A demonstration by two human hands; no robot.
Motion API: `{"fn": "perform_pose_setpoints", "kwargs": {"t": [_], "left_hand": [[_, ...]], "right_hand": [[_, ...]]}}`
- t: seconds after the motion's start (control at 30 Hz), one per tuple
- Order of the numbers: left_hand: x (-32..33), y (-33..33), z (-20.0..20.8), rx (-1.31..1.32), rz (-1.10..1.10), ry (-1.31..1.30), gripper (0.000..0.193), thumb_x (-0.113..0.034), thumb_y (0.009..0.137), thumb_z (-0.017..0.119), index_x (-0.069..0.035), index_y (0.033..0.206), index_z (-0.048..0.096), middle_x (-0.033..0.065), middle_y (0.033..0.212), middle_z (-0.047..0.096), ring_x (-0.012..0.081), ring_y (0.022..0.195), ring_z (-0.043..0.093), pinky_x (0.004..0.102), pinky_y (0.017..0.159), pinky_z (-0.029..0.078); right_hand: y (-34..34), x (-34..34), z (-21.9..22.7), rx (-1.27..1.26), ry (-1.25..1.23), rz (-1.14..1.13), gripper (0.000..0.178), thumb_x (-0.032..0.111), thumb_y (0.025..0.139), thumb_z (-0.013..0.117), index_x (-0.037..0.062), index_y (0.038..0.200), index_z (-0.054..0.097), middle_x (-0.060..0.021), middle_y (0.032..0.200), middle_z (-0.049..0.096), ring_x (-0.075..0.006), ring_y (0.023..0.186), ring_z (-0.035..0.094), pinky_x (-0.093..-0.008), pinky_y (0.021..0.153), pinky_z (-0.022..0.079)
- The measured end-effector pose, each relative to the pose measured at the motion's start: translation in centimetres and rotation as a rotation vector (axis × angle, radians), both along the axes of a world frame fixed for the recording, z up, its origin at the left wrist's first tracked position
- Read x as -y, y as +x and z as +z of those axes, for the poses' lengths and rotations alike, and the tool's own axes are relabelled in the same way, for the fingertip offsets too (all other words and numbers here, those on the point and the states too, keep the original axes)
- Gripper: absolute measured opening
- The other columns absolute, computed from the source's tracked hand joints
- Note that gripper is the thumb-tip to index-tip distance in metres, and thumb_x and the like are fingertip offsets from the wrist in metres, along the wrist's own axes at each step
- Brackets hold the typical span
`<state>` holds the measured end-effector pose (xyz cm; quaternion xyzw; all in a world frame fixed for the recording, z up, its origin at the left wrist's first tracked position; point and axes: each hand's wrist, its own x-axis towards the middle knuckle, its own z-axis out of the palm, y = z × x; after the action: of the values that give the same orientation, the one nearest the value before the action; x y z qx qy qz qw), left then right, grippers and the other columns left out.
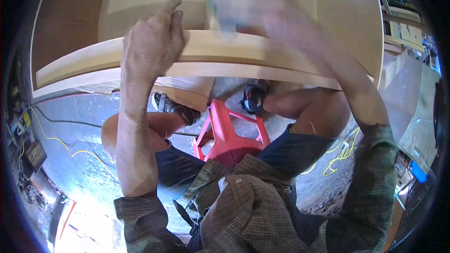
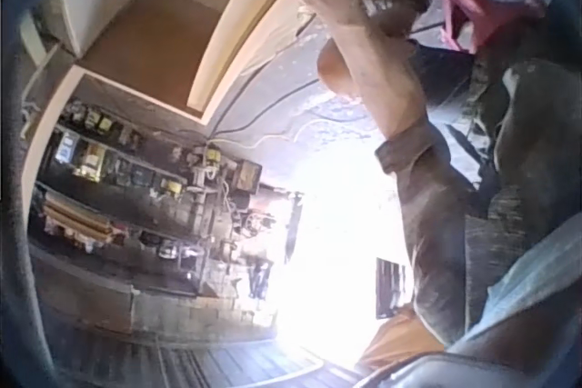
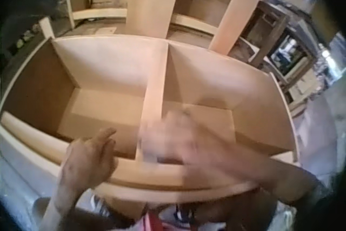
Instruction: The person sits on a small pink stool and sands the edges and surfaces of a light-colored wooden cabinet using a sanding block. They systematically work along the top edges, corners, and interior shelves of the cabinet, holding the wood steady with one hand while sanding with the other.
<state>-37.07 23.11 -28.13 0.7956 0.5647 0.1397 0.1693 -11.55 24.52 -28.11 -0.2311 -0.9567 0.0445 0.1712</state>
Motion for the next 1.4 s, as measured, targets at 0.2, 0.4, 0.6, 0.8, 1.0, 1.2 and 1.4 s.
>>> {"fn": "perform_pose_setpoints", "kwargs": {"t": [0.2,0.4,0.6,0.8,1.0,1.2,1.4], "left_hand": [[-0.2,0.4,0.6,-0.016,0.047,-0.044,0.033,-0.021,0.088,0.054,-0.015,0.12,0.054,0.0216,0.07,0.062,0.0428,0.068,0.061,0.0491,0.063,0.05],[0.1,0.9,0.0,0.044,0.034,-0.112,0.04,-0.017,0.088,0.051,-0.013,0.128,0.049,0.0195,0.076,0.062,0.0414,0.072,0.061,0.0504,0.066,0.046],[-0.3,0.7,0.9,-0.007,0.068,-0.159,0.038,-0.026,0.091,0.047,-0.017,0.128,0.05,0.0234,0.077,0.064,0.0445,0.08,0.061,0.0526,0.076,0.047],[0.1,0.2,1.3,-0.008,0.066,-0.181,0.038,-0.028,0.091,0.046,-0.016,0.127,0.051,0.0229,0.08,0.065,0.0433,0.08,0.062,0.0521,0.077,0.048],[0.0,0.0,0.4,0.013,-0.019,-0.021,0.036,-0.023,0.091,0.046,-0.016,0.126,0.051,0.0185,0.066,0.062,0.0395,0.066,0.062,0.0486,0.067,0.048],[-0.2,-0.5,0.0,0.002,-0.067,-0.005,0.044,-0.018,0.082,0.055,-0.016,0.126,0.049,0.02,0.072,0.064,0.04,0.07,0.063,0.0505,0.068,0.05],[-0.1,-0.5,-0.7,0.015,-0.076,0.031,0.047,-0.017,0.079,0.056,-0.015,0.126,0.048,0.0188,0.074,0.065,0.0387,0.071,0.064,0.0505,0.07,0.051]], "right_hand": [[-0.5,2.6,0.9,0.119,-0.026,-0.057,0.033,0.01,0.083,0.053,0.0092,0.115,0.062,-0.0095,0.122,0.057,-0.0259,0.115,0.053,-0.0406,0.097,0.041],[8.2,-7.4,4.2,-0.25,0.011,-0.785,0.03,0.006,0.082,0.05,0.005,0.109,0.062,-0.0169,0.108,0.062,-0.0325,0.104,0.057,-0.0398,0.092,0.043],[12.6,-2.0,10.0,-0.028,0.234,-0.852,0.025,0.0,0.076,0.051,0.0012,0.098,0.062,-0.0219,0.101,0.063,-0.0365,0.098,0.058,-0.0404,0.089,0.044],[9.6,3.0,9.8,-0.377,-0.258,-0.86,0.027,0.008,0.078,0.059,0.0028,0.105,0.059,-0.024,0.098,0.062,-0.0352,0.095,0.061,-0.04,0.082,0.047],[0.7,4.1,7.2,-0.062,-0.792,-0.639,0.049,0.013,0.08,0.054,0.0089,0.129,0.051,-0.0136,0.109,0.062,-0.0323,0.092,0.06,-0.0405,0.087,0.046],[-2.8,5.4,3.8,0.432,-0.23,-0.548,0.053,0.023,0.085,0.052,0.0126,0.136,0.043,-0.0199,0.114,0.052,-0.035,0.099,0.056,-0.0438,0.086,0.045],[-5.3,6.0,3.5,0.187,-0.484,-0.765,0.068,0.044,0.074,0.069,0.0085,0.128,0.047,-0.0191,0.11,0.056,-0.0333,0.098,0.058,-0.0422,0.087,0.045]]}}
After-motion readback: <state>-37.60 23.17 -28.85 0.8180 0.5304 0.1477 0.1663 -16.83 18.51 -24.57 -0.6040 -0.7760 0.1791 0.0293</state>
